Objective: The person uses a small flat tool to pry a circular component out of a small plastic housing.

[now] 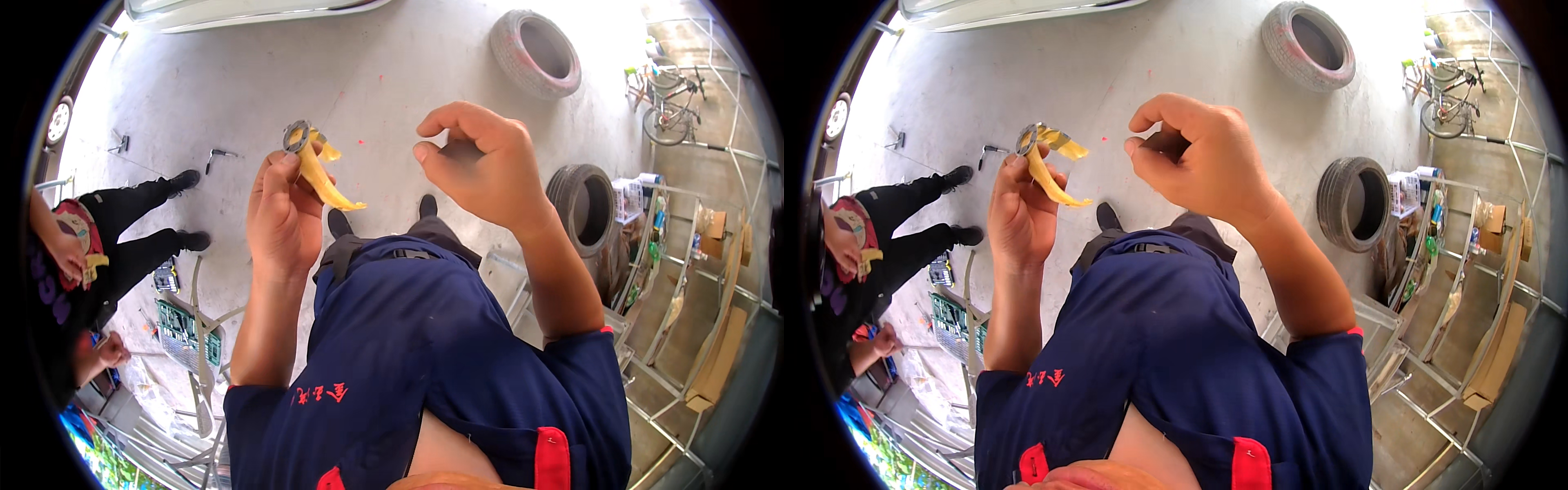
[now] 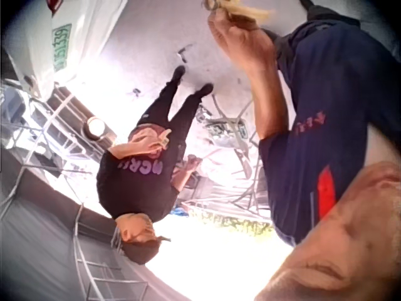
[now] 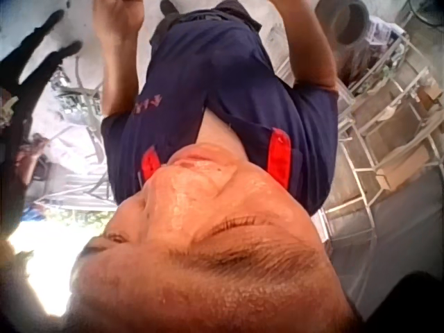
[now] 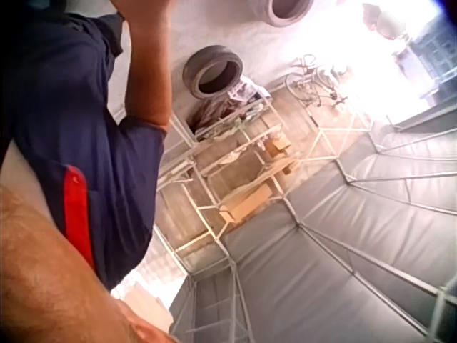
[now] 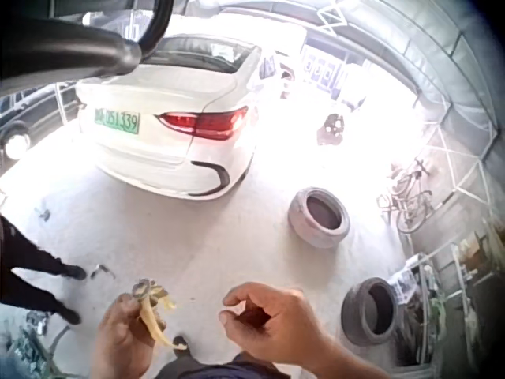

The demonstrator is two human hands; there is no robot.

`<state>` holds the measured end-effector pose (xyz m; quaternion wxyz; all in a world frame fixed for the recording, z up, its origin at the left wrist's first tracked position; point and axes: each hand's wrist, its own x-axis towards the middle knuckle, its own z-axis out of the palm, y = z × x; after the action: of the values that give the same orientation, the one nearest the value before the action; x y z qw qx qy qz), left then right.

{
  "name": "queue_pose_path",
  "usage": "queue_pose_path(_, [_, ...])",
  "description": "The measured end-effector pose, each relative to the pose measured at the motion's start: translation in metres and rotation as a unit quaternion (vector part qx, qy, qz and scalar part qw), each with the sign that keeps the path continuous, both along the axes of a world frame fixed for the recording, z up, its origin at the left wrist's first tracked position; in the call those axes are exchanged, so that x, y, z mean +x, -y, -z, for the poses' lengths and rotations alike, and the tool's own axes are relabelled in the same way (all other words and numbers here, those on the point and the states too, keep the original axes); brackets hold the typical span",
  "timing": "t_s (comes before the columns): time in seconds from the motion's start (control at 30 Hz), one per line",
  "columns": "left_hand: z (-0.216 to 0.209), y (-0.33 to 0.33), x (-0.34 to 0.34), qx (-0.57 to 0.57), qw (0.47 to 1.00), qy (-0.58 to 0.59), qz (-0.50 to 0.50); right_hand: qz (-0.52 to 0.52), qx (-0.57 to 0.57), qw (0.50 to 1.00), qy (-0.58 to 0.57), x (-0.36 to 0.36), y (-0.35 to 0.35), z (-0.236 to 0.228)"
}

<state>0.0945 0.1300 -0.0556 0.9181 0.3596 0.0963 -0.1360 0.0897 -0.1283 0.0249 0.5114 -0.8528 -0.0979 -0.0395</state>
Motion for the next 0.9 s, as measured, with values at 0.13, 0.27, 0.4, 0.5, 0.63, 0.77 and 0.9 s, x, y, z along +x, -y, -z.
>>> queue_pose_path(0.13, [0.009, 0.014, 0.029, 0.014, 0.998, -0.039, 0.037, 0.039, -0.052, 0.998, -0.007, -0.006, 0.004, 0.004])
queue_pose_path(0.27, [0.014, 0.044, 0.067, -0.022, 0.992, -0.079, 0.094, 0.032, -0.095, 0.989, 0.104, -0.005, 0.015, 0.009])
queue_pose_path(0.4, [0.017, 0.088, 0.100, -0.063, 0.983, -0.096, 0.145, 0.003, -0.111, 0.985, 0.133, 0.021, 0.063, 0.015])
queue_pose_path(0.5, [0.011, 0.135, 0.116, -0.055, 0.980, -0.111, 0.157, 0.020, -0.212, 0.947, 0.242, 0.043, 0.106, 0.020])
queue_pose_path(0.63, [0.007, 0.201, 0.139, -0.051, 0.975, -0.093, 0.194, -0.026, -0.265, 0.906, 0.329, 0.083, 0.155, 0.014])
queue_pose_path(0.77, [0.008, 0.268, 0.165, -0.024, 0.974, -0.015, 0.223, -0.085, -0.243, 0.898, 0.358, 0.131, 0.213, 0.010])
queue_pose_path(0.9, [-0.026, 0.331, 0.213, -0.005, 0.969, -0.015, 0.245, -0.059, -0.200, 0.937, 0.279, 0.191, 0.290, -0.025])
